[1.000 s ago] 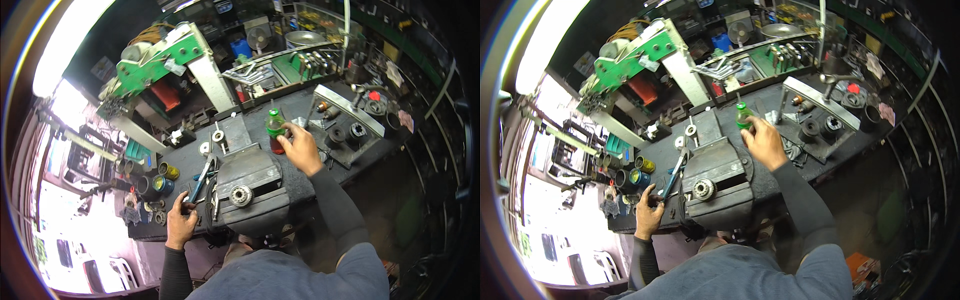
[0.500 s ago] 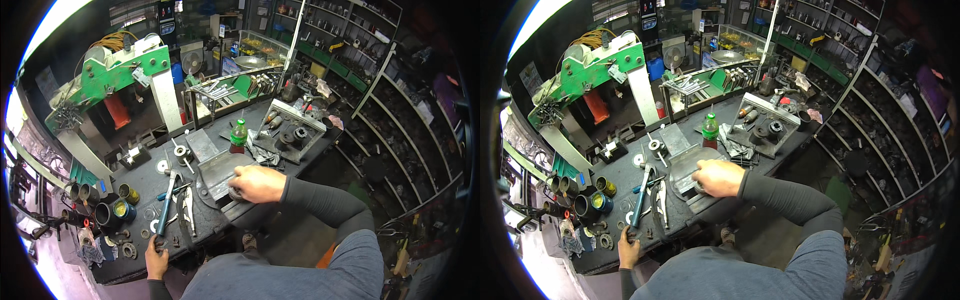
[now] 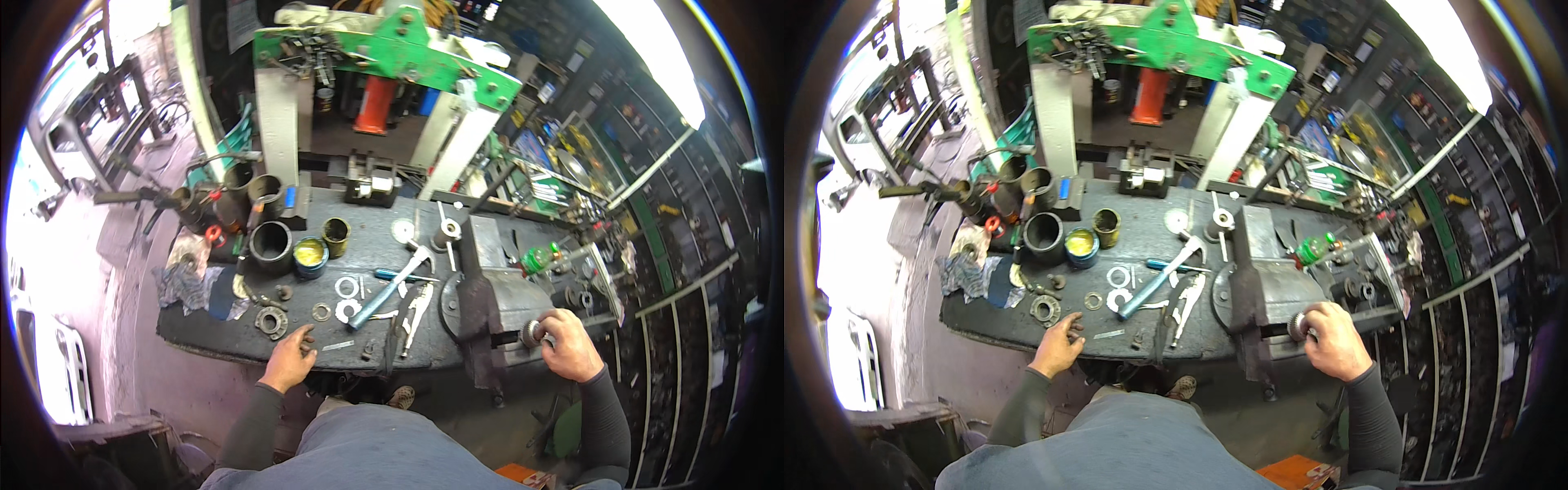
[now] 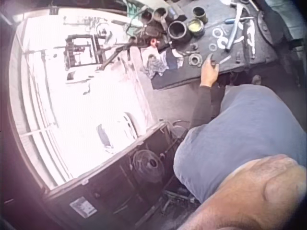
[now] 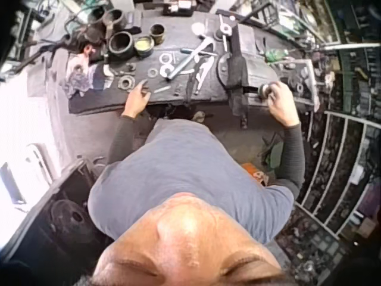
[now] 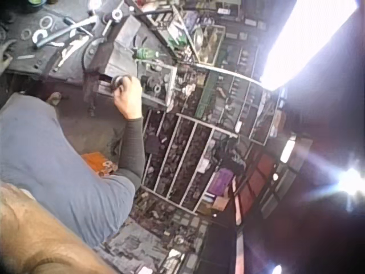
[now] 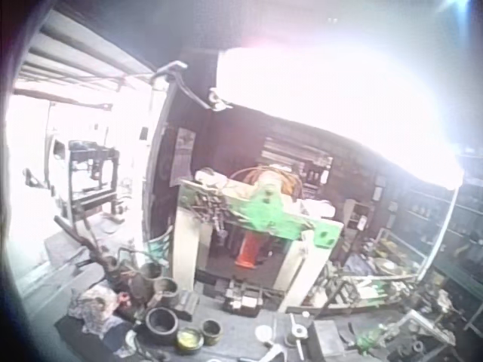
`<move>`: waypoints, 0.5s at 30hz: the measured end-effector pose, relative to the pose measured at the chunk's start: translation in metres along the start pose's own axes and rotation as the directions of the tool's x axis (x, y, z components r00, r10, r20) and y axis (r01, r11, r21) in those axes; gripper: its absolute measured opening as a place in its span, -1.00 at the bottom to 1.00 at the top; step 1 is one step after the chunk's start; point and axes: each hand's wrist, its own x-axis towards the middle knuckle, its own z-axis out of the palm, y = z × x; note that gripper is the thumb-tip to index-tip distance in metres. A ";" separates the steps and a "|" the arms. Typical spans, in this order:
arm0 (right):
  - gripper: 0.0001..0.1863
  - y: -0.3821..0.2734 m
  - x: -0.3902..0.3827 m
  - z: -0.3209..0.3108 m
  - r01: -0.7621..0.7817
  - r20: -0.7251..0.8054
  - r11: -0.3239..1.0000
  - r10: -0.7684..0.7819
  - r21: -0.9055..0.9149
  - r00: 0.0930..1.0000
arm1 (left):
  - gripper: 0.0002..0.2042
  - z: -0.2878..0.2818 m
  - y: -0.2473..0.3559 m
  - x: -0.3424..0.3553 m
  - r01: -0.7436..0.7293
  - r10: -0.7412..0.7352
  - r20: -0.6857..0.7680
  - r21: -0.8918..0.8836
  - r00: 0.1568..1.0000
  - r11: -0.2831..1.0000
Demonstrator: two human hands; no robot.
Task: The person uses a hammer to tap a small metal gear held in a bench vise, then applies liquid from a bottle and wipes the gear with a cloth. The person repeatedly taps, wipes, and repositions the gear on the workbench.
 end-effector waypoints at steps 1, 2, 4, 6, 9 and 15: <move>-0.79 0.000 0.003 0.007 -0.190 0.018 0.982 0.190 0.005 0.982 | -0.39 -0.002 -0.003 -0.003 0.024 -0.025 -0.020 -0.046 0.999 0.999; -0.76 0.000 0.006 0.017 -0.364 0.003 0.928 0.365 -0.073 0.931 | -0.40 -0.001 -0.007 -0.005 0.036 -0.037 -0.028 -0.043 0.999 0.998; -0.74 0.015 -0.005 0.036 -0.285 0.010 0.945 0.291 -0.159 0.957 | -0.40 0.001 -0.017 -0.013 0.016 -0.016 -0.009 -0.050 1.000 0.999; -0.77 0.000 0.014 0.022 0.012 0.023 0.987 -0.008 -0.157 1.000 | -0.39 0.000 -0.025 -0.019 0.011 -0.011 0.019 -0.044 1.000 0.999; -0.71 -0.065 0.068 0.025 0.167 -0.035 0.985 -0.166 0.048 0.986 | -0.38 -0.012 -0.041 -0.031 0.073 -0.074 -0.010 -0.081 0.997 0.994; -0.26 -0.164 0.216 0.152 0.111 0.286 0.963 -0.181 0.246 0.941 | -0.38 -0.038 -0.050 -0.050 0.090 -0.107 -0.150 -0.118 0.983 0.989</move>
